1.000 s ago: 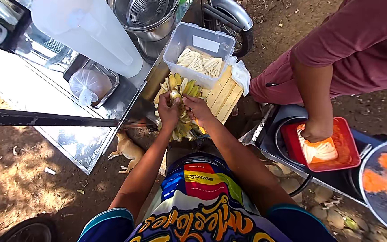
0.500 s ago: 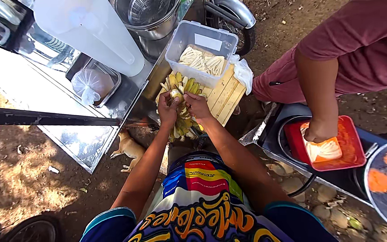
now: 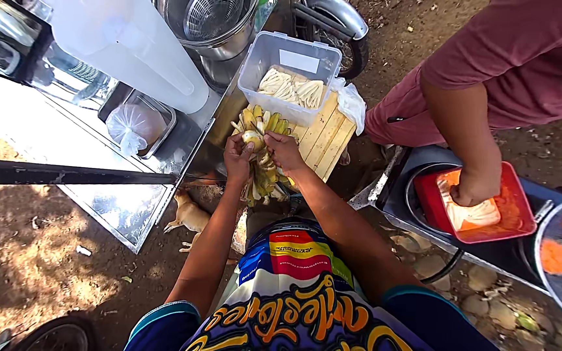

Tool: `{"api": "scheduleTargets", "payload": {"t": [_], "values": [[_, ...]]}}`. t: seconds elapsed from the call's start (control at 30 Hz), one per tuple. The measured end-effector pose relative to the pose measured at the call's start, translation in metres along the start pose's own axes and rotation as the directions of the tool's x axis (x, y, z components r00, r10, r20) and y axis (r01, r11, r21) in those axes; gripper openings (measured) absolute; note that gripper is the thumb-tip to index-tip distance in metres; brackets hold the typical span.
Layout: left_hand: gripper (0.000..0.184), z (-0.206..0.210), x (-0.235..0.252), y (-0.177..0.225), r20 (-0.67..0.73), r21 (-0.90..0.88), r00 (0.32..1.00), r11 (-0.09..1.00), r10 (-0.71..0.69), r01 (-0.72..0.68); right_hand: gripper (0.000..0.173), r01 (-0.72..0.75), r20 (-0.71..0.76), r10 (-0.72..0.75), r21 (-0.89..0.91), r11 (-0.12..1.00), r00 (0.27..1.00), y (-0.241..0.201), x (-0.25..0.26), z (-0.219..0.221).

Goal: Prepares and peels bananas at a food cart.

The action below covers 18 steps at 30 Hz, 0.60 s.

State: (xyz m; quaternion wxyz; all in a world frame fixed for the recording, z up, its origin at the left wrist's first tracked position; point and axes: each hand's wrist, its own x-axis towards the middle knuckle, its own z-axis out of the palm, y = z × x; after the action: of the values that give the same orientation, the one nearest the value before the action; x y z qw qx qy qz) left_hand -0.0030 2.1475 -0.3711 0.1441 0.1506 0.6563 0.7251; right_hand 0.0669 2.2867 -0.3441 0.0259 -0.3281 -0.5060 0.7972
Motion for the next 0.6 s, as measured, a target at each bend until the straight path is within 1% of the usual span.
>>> {"api": "scheduleTargets", "payload": {"t": [0.13,0.2,0.27,0.37,0.43,0.47,0.5,0.53,0.6], "values": [[0.036,-0.006,-0.004,0.000,0.005,-0.055,1.000,0.998,-0.006,0.007,0.038,-0.018,-0.035,0.018,-0.021,1.000,0.999,0.001,0.008,-0.011],[0.037,-0.010,-0.014,0.009,0.002,-0.060,0.997,0.995,-0.082,0.082,0.039,-0.044,-0.069,0.044,-0.005,0.999,0.997,0.005,0.011,-0.015],[0.034,-0.013,-0.019,0.015,-0.013,-0.126,0.990,0.982,-0.142,0.139,0.039,-0.053,-0.102,0.055,0.022,0.998,0.993,0.012,0.014,-0.022],[0.030,-0.017,-0.019,0.012,-0.058,-0.264,0.980,0.949,-0.192,0.170,0.039,-0.072,-0.145,0.077,0.039,0.997,0.986,0.020,0.020,-0.027],[0.029,-0.018,-0.012,0.009,-0.051,-0.272,0.979,0.946,-0.199,0.178,0.039,-0.077,-0.144,0.080,0.031,0.997,0.986,0.022,0.024,-0.028],[0.031,-0.019,-0.005,0.006,-0.021,-0.238,0.985,0.958,-0.171,0.162,0.040,-0.089,-0.128,0.090,0.015,0.996,0.988,0.021,0.027,-0.031],[0.034,-0.020,0.003,0.005,0.041,-0.160,0.989,0.976,-0.140,0.144,0.041,-0.104,-0.102,0.102,-0.016,0.994,0.990,0.018,0.029,-0.034],[0.038,-0.021,0.011,0.007,0.135,-0.065,0.984,0.990,-0.118,0.128,0.043,-0.108,-0.071,0.103,-0.061,0.992,0.992,0.014,0.029,-0.038],[0.050,-0.021,0.026,0.016,0.334,0.107,0.933,0.989,-0.131,0.101,0.046,-0.055,-0.026,0.051,-0.188,0.981,0.998,0.002,0.023,-0.042]]}}
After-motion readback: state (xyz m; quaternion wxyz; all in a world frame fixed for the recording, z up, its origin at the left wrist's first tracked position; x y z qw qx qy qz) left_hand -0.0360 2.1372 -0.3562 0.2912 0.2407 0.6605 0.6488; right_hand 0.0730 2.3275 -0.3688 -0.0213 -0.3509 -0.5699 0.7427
